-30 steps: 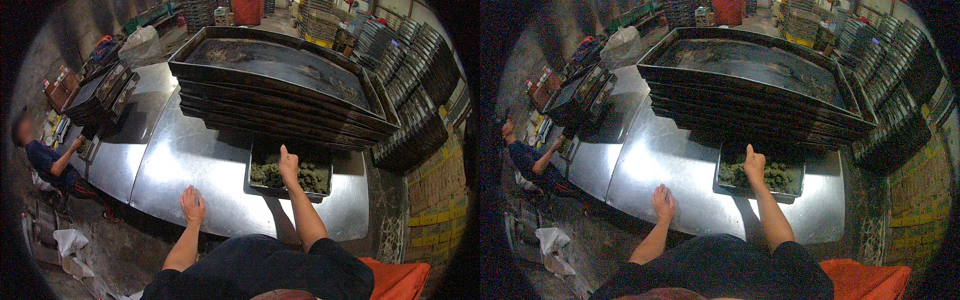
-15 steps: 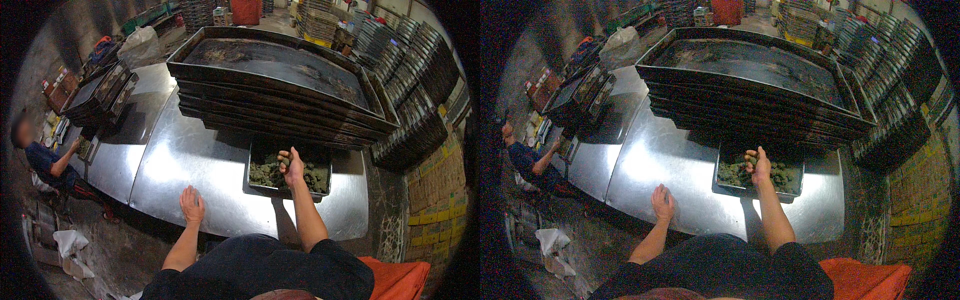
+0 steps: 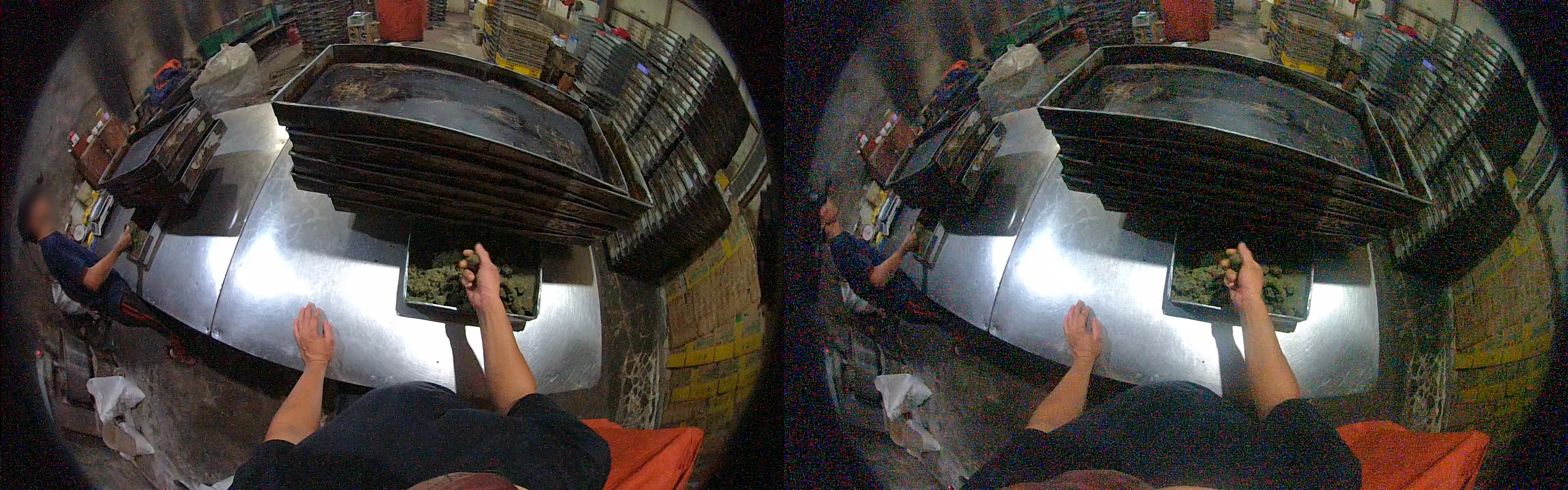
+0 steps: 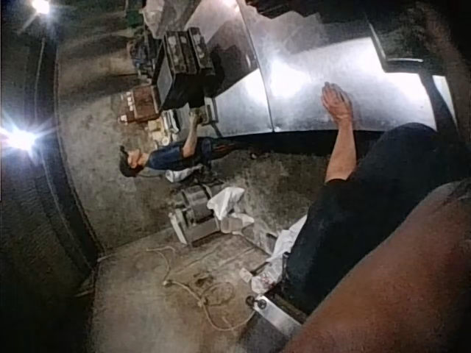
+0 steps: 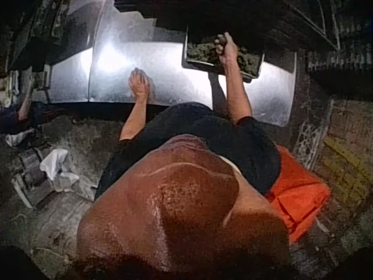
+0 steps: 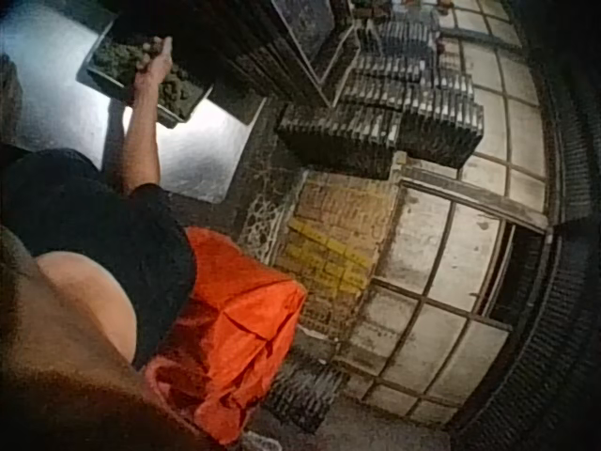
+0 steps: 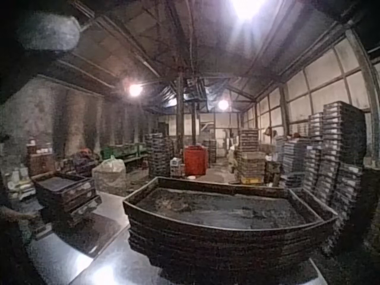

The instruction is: The person repeatedly picks up small green food items from a tray on a stainless steel table and places them into a smaller container. The person handles the items one by one, moving them between containers in a warehouse-like setting with stacked trays and another worker visible in the background.

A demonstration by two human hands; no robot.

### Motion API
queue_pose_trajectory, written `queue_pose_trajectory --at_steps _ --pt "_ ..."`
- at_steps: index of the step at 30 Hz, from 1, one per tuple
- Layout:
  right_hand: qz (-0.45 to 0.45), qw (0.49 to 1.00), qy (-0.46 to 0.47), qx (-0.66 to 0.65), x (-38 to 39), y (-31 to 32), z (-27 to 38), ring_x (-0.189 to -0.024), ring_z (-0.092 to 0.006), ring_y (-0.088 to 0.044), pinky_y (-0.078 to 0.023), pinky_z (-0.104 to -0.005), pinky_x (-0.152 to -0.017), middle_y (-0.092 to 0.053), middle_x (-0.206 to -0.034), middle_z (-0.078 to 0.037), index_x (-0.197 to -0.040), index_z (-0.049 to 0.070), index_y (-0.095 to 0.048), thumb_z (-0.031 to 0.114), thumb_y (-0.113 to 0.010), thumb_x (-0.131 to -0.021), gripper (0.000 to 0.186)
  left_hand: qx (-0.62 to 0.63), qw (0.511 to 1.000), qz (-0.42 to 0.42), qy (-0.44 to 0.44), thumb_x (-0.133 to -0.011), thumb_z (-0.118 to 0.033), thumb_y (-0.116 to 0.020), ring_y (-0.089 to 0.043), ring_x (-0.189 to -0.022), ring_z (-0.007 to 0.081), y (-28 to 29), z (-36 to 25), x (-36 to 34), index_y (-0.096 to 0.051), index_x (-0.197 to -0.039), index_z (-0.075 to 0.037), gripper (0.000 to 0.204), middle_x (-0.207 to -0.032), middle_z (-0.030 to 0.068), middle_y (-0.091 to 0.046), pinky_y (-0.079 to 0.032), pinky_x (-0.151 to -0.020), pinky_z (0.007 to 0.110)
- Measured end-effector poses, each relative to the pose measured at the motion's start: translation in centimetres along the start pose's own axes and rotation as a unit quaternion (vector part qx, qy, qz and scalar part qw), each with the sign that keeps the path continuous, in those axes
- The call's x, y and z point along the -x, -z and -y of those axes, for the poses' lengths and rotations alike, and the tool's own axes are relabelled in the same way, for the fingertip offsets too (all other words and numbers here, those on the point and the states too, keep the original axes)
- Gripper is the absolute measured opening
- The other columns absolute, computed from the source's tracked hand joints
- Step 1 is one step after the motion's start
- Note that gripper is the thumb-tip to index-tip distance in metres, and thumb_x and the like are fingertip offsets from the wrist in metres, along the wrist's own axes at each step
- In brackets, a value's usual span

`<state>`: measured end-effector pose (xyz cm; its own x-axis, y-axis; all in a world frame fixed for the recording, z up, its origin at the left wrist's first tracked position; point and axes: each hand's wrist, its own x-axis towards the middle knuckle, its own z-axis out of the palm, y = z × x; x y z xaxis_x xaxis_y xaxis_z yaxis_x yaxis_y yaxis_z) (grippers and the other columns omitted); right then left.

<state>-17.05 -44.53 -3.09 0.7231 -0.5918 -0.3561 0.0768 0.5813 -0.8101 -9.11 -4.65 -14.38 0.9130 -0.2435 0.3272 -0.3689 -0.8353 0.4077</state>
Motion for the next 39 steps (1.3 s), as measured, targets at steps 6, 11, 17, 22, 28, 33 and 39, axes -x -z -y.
queue_pose_trajectory --at_steps 6,11,17,22,28,33,39 --pt "-0.024 0.998 -0.056 -0.031 1.0 0.8 0.6 -0.043 -0.0134 -0.042 -0.033 -0.0264 -0.042 -0.056 -0.061 -0.003 -0.073 0.008 -0.059 0.054 -0.052 -0.099 0.054 -0.001 1.0 0.004 0.002 -0.091 -0.02 -0.059 -0.038 -0.141 0.0309 0.1 0.1 0.1 -0.063 -0.126 -0.003 0.039 -0.148 0.013 -0.049 -0.021 -0.12 0.049" --pt "-0.142 0.925 0.187 0.3 1.1 1.3 1.1 -0.041 -0.0162 -0.038 -0.034 -0.0348 -0.043 -0.045 -0.051 -0.002 -0.054 0.011 -0.045 0.054 -0.056 -0.097 0.063 0.004 1.0 0.002 -0.003 -0.091 -0.02 -0.059 -0.038 -0.142 0.0311 0.1 0.3 0.1 -0.062 -0.127 -0.004 0.039 -0.148 0.0129 -0.048 -0.022 -0.12 0.049" --pt "-0.133 0.621 0.331 0.699 -0.9 7.0 -0.7 -0.11 -0.0361 -0.058 -0.047 -0.0451 -0.093 -0.062 -0.123 -0.018 -0.105 0.008 -0.074 0.034 -0.072 -0.082 0.035 0.005 1.0 0.006 -0.007 -0.092 -0.02 -0.059 -0.037 -0.142 0.0309 0.0 0.0 0.2 -0.061 -0.129 -0.004 0.041 -0.149 0.0128 -0.048 -0.021 -0.12 0.049" --pt "0.008 0.717 0.308 0.625 -0.6 0.3 -2.1 -0.125 -0.0378 -0.053 -0.045 -0.0443 -0.105 -0.055 -0.135 -0.023 -0.124 0.003 -0.065 0.03 -0.07 -0.085 0.048 -0.009 1.0 0.011 -0.002 -0.092 -0.021 -0.059 -0.037 -0.142 0.0307 -0.2 0.5 0.1 -0.061 -0.13 -0.004 0.042 -0.149 0.0126 -0.048 -0.021 -0.12 0.049" --pt "0.173 0.633 0.169 0.736 -5.2 -4.6 -6.3 -0.125 -0.0436 -0.053 -0.045 -0.0477 -0.105 -0.05 -0.14 -0.028 -0.142 -0.001 -0.045 0.032 -0.066 -0.09 0.065 -0.017 1.0 0.009 -0.009 -0.091 -0.021 -0.059 -0.037 -0.142 0.0305 0.1 0.2 -0.3 -0.062 -0.128 -0.003 0.041 -0.149 0.0121 -0.048 -0.022 -0.12 0.049" --pt "0.297 0.52 0.115 0.792 -5.9 -5.0 -7.0 -0.12 -0.0435 -0.056 -0.049 -0.0491 -0.1 -0.055 -0.132 -0.027 -0.143 0.001 -0.044 0.033 -0.066 -0.089 0.066 0.004 1.0 0.001 0.002 -0.091 -0.022 -0.059 -0.036 -0.143 0.0306 -0.1 0.7 0.0 -0.062 -0.128 -0.003 0.041 -0.149 0.0121 -0.047 -0.022 -0.12 0.05" --pt "0.36 0.48 0.169 0.782 -6.0 -4.3 -6.2 -0.113 -0.0402 -0.059 -0.051 -0.0494 -0.095 -0.057 -0.124 -0.022 -0.135 0.003 -0.054 0.036 -0.083 -0.073 0.076 0.003 1.0 -0.016 -0.014 -0.09 -0.02 -0.06 -0.037 -0.142 0.0312 -0.5 0.7 0.3 -0.062 -0.127 -0.002 0.041 -0.149 0.0128 -0.048 -0.023 -0.119 0.05"
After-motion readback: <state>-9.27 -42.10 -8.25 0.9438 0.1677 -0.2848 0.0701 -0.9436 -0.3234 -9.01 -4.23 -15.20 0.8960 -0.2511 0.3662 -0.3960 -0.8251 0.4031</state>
